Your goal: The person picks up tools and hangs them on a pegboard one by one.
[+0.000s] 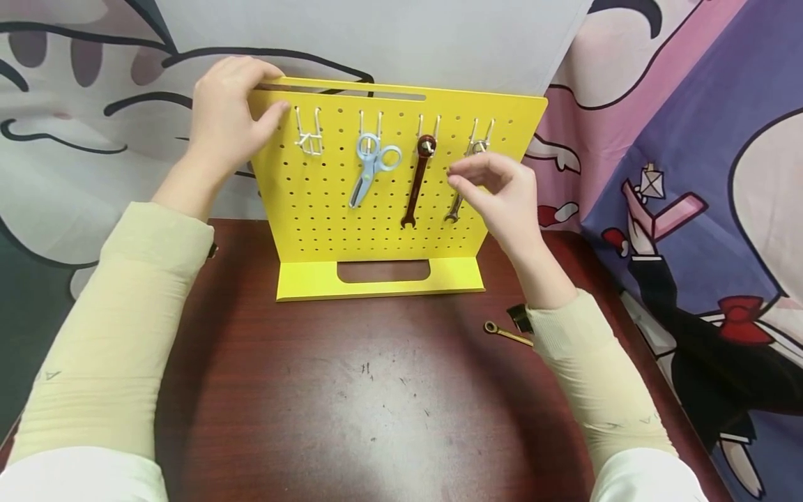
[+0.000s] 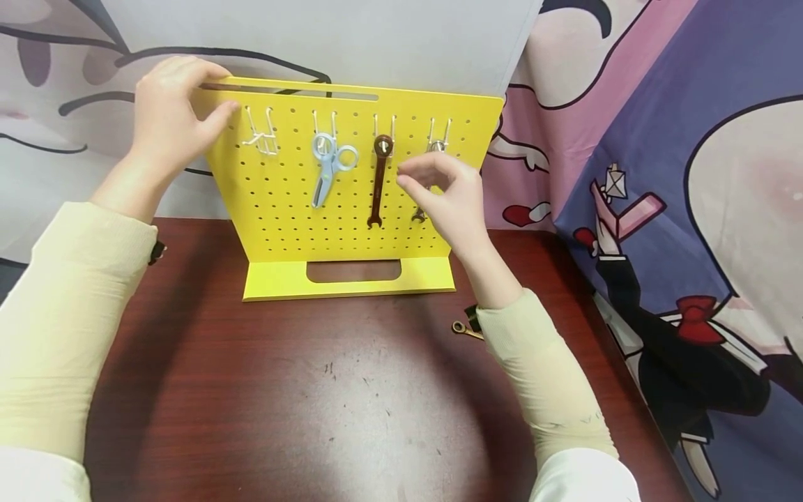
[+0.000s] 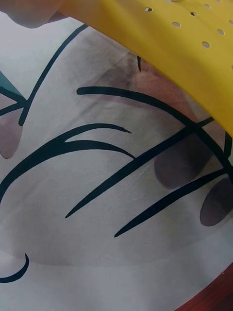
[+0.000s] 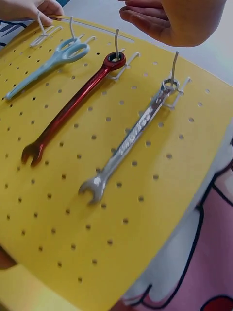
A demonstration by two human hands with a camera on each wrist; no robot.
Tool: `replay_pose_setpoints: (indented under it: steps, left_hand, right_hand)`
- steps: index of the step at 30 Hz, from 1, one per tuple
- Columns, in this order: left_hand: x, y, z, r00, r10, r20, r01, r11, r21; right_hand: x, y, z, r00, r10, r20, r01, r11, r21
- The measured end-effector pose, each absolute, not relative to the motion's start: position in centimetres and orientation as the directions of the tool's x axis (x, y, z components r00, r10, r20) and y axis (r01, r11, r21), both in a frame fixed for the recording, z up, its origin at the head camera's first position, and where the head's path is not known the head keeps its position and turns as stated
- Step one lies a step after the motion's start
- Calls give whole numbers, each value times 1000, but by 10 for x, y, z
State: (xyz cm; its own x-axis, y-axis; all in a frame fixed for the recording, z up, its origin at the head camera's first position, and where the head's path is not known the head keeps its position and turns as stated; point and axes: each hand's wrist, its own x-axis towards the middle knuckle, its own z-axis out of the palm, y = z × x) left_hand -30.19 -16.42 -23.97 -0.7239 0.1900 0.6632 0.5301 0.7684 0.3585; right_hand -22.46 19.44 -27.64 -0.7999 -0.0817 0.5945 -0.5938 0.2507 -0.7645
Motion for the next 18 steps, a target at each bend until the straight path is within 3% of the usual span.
replay_pose_setpoints:
  steps: [4,18]
  left_hand:
    - [-302,-164,-240,-724,191,663,532,767,360]
    - [-302,-164,-240,-723,186,665,532,764,365]
  right_hand:
    - [-210,205,-293,-813,-101,573,-577,265,-773]
    - [-178,249,-356,-885,-171,434,-454,527,-718]
